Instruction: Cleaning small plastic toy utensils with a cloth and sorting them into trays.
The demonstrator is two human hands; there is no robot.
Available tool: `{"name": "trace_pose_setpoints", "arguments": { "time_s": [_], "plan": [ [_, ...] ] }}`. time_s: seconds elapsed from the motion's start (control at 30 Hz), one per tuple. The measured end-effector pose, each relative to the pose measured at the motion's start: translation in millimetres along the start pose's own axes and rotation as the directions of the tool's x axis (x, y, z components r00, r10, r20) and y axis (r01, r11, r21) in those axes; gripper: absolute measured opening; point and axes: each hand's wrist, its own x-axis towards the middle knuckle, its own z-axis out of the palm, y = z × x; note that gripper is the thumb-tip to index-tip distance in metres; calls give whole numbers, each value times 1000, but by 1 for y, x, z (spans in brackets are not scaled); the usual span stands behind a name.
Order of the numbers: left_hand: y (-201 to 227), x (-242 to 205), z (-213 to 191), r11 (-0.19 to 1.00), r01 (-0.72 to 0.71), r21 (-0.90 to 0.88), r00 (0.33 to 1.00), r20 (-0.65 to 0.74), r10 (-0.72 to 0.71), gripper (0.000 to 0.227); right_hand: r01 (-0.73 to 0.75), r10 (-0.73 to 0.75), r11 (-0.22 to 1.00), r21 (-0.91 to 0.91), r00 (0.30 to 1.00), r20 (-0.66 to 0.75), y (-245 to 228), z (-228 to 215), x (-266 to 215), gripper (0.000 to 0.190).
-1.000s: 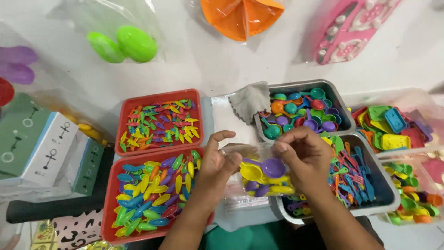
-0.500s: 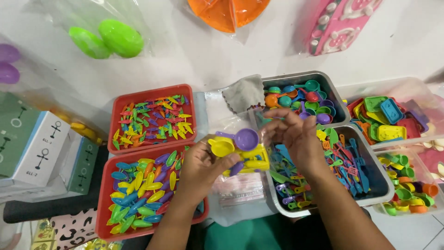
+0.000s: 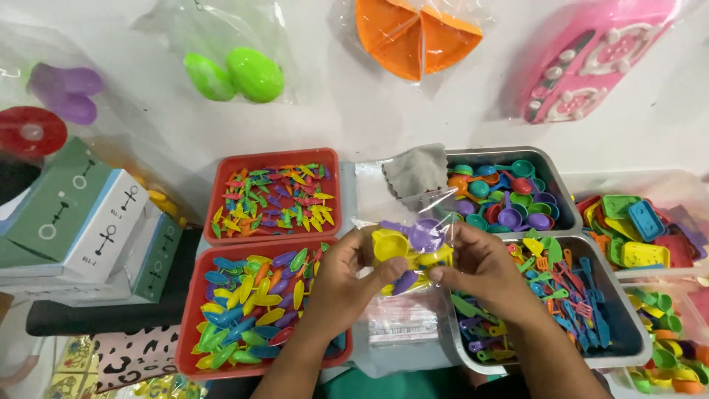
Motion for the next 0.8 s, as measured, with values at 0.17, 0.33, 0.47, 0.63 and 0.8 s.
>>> {"name": "trace_pose_setpoints", "arguments": {
  "time_s": [0.17, 0.33, 0.47, 0.63, 0.8],
  "plan": [
    [3, 0, 1, 997, 8, -77, 1000, -3, -9, 42, -18, 18, 1000, 7, 1000, 17, -2, 4, 1, 45],
    [-1, 3, 4, 998, 9, -67, 1000, -8, -9, 50, -19, 19, 999, 33, 1000, -1, -1, 2, 0, 49],
    [-12, 8, 14, 878, -26, -478, 992, 97, 82, 94, -81, 97, 987, 141, 989, -112, 4, 1, -5, 57],
    [-47, -1, 33, 395, 116, -911, 975, 180, 128, 94, -87, 92, 973, 215, 996, -13, -12, 16, -1, 72],
    [-45, 6, 42, 266, 217, -939, 945, 133, -300, 46, -265, 163, 920, -288, 928, -335, -30, 37, 2, 66]
  ]
}}
